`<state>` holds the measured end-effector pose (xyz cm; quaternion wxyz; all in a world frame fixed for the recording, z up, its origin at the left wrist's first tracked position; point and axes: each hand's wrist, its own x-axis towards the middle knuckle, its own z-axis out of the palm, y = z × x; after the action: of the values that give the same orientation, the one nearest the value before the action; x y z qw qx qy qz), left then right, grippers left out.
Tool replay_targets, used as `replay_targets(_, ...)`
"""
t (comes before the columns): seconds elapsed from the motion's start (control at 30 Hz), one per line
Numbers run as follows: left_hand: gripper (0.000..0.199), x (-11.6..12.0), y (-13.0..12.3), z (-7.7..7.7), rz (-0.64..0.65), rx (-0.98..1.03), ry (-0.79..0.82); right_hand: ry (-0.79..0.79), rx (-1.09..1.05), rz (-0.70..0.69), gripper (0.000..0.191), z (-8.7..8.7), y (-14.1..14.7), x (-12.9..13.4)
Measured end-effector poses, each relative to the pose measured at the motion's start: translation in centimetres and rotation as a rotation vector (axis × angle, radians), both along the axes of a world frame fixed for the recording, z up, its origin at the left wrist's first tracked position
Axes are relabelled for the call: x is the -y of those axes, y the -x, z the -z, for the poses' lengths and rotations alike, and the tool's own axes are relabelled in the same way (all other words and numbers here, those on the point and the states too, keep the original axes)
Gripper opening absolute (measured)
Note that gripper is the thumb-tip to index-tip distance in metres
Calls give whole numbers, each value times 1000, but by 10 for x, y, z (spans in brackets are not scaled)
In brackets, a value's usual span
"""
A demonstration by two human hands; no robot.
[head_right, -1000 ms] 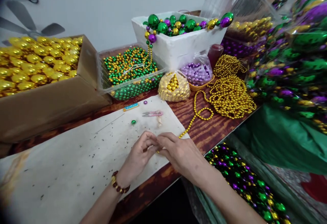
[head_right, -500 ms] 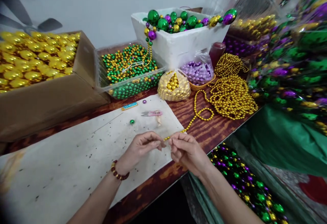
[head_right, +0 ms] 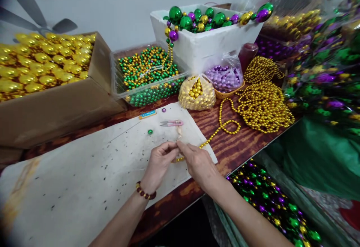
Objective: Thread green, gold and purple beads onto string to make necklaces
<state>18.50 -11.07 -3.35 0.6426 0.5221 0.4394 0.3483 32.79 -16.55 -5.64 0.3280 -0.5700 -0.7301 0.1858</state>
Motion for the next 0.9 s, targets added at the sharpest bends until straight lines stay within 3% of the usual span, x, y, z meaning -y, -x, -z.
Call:
replay_targets(0.13, 16, -3, 1, 3, 20, -111, -109, 42, 269, -44, 41, -14, -2, -3)
replay_targets(0.27, 19, -6, 6, -2, 85, -269, -257, 68, 522, -58, 19, -30, -4, -12)
replay_targets(0.4, 15, -9, 7, -2, 65, -323, -301, 41, 601, -96, 13, -34, -4, -24)
replay_targets(0.5, 15, -9, 6, 4, 35, -193, -129, -2, 478, -111, 14, -30, -6, -28)
replay_targets(0.6, 13, -6, 4, 9, -68, -55, -26, -48, 224, -88, 22, -23, -7, -28)
replay_targets(0.8, 12, 5, 1, 5, -144, -51, -122, 57, -489, 96, 12, -12, 4, -25)
replay_targets(0.9, 13, 7, 1, 3, -144, -56, -146, 74, -625, 158, 12, -13, 11, -26)
